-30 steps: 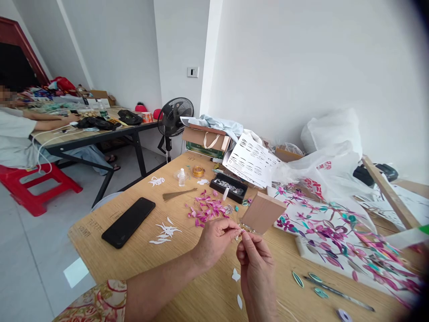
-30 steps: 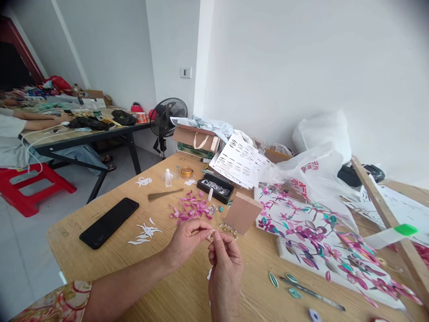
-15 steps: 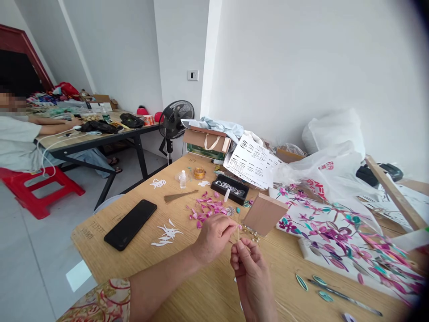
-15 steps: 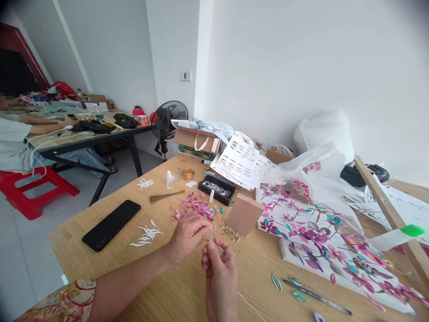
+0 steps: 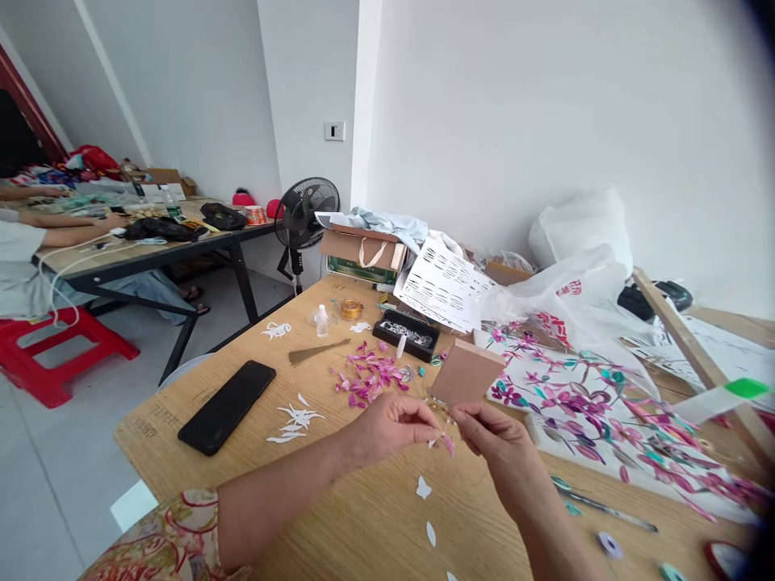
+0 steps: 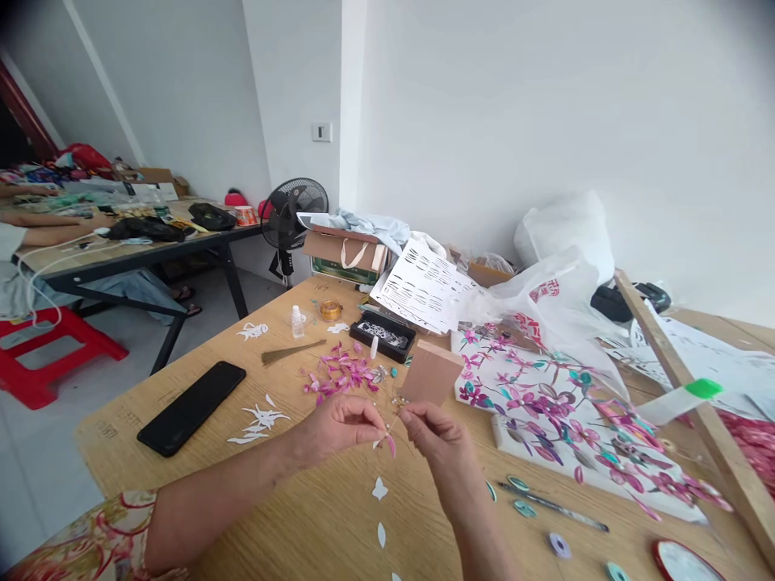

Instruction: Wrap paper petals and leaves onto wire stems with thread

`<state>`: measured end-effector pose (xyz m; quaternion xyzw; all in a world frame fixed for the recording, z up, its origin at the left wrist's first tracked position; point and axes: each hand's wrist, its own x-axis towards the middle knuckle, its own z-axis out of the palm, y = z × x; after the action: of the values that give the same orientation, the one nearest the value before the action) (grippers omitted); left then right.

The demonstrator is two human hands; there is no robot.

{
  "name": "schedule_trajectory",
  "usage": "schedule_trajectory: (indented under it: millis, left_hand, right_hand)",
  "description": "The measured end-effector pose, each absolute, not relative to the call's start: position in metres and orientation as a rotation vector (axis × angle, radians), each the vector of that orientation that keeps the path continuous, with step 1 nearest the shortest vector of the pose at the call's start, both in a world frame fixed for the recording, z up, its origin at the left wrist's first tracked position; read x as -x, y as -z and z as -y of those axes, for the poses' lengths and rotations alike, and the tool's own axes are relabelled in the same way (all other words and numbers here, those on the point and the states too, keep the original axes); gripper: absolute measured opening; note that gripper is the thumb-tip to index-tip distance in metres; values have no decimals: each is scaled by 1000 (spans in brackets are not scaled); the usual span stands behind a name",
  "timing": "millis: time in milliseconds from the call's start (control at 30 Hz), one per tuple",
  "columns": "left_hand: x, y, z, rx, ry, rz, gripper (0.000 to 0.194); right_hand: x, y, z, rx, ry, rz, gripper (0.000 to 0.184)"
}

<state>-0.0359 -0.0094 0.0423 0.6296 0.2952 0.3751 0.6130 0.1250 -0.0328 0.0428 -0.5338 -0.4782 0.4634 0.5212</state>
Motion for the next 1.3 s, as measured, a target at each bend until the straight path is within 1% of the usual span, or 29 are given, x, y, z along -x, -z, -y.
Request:
schedule_trajectory:
  millis: [100, 167, 267, 367, 500, 667, 867, 1000, 1067, 1133, 1200, 1300]
  left_hand:
    - [36, -46, 10, -1273, -947, -678, 16]
    - [36, -44, 8, -1235, -1019, -709, 15]
    - [34, -38, 1, -1298, -1108, -818, 16]
    - [29, -32, -2, -1448, -1144, -921, 15]
    - [24, -30, -1, -1493, -1152, -918, 13]
    - [22, -30, 2, -1552, -1149, -903, 13]
    - [22, -24, -1, -1970, -1172, -993, 15]
    - [24, -17, -5, -2310, -1131, -931, 19]
    - [26, -16, -6, -2409, -1071, -866, 22]
    - [27, -18, -5, -2424, -1015, -772, 22]
    - [27, -21, -2, -2331, -961, -683, 18]
    - [27, -25, 1, -1981, -897, -657, 13]
  right_hand:
    - [-114, -30, 34, 1243, -1179, 1155, 26]
    - [-103, -23, 38, 1250, -1142, 1169, 28]
    - [-92, -18, 47, 1338, -974, 1207, 28]
    - [-88, -17, 54, 1451, -728, 1316, 26]
    - [-85, -15, 58, 1498, -424, 1481, 21]
    - [-85, -9, 58, 1504, -221, 1608, 21]
    - [-84, -4, 63, 1672, 80, 1849, 34]
    - [-86, -14, 71, 1799, 226, 1970, 35]
    - [-93, -28, 71, 1808, 242, 1974, 32]
    - [-104, -43, 67, 1779, 199, 1939, 29]
    - [-116, -54, 59, 1700, 43, 1877, 28]
    - [-129, -55, 47, 1617, -349, 1702, 28]
